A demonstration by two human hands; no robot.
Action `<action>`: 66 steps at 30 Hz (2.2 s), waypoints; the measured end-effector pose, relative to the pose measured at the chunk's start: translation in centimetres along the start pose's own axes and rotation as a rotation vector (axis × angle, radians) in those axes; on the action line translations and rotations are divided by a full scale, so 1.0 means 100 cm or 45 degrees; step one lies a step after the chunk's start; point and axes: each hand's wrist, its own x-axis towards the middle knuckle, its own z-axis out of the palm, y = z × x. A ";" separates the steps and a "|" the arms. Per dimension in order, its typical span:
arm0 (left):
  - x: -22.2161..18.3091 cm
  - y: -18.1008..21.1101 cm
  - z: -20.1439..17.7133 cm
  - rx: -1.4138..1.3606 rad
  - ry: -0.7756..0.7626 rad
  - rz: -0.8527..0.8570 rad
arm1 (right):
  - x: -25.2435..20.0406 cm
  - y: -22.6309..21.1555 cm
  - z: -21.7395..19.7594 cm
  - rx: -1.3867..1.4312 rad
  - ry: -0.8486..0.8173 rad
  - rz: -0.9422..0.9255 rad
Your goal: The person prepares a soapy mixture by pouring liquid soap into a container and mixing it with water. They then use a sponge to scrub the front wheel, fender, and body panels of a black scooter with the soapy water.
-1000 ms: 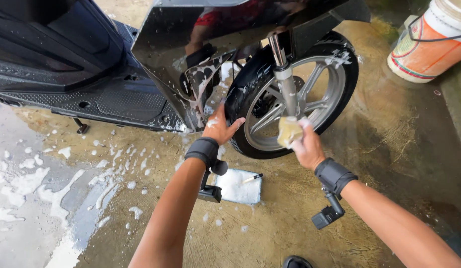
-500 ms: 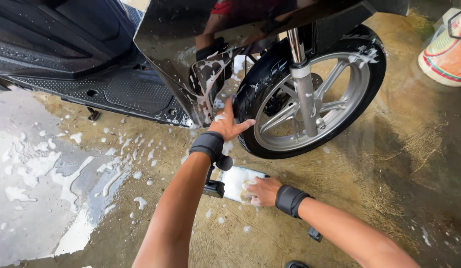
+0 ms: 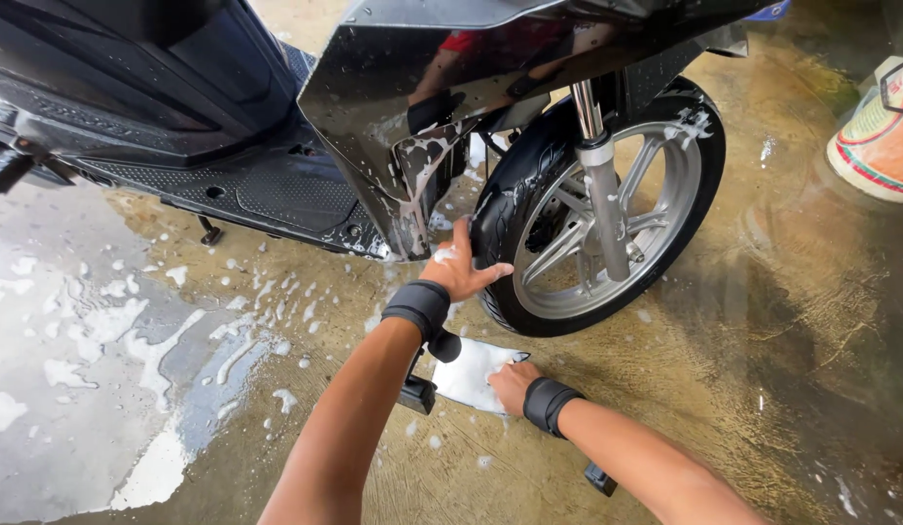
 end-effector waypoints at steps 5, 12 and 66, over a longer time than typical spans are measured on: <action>0.002 -0.003 0.004 0.000 0.009 0.030 | -0.024 -0.019 -0.066 0.203 0.021 0.096; 0.000 -0.014 0.008 -0.038 -0.011 0.106 | -0.062 -0.034 -0.172 0.267 0.248 0.082; -0.020 0.032 -0.090 -0.142 0.434 0.609 | -0.019 -0.023 -0.400 -0.674 1.626 -0.050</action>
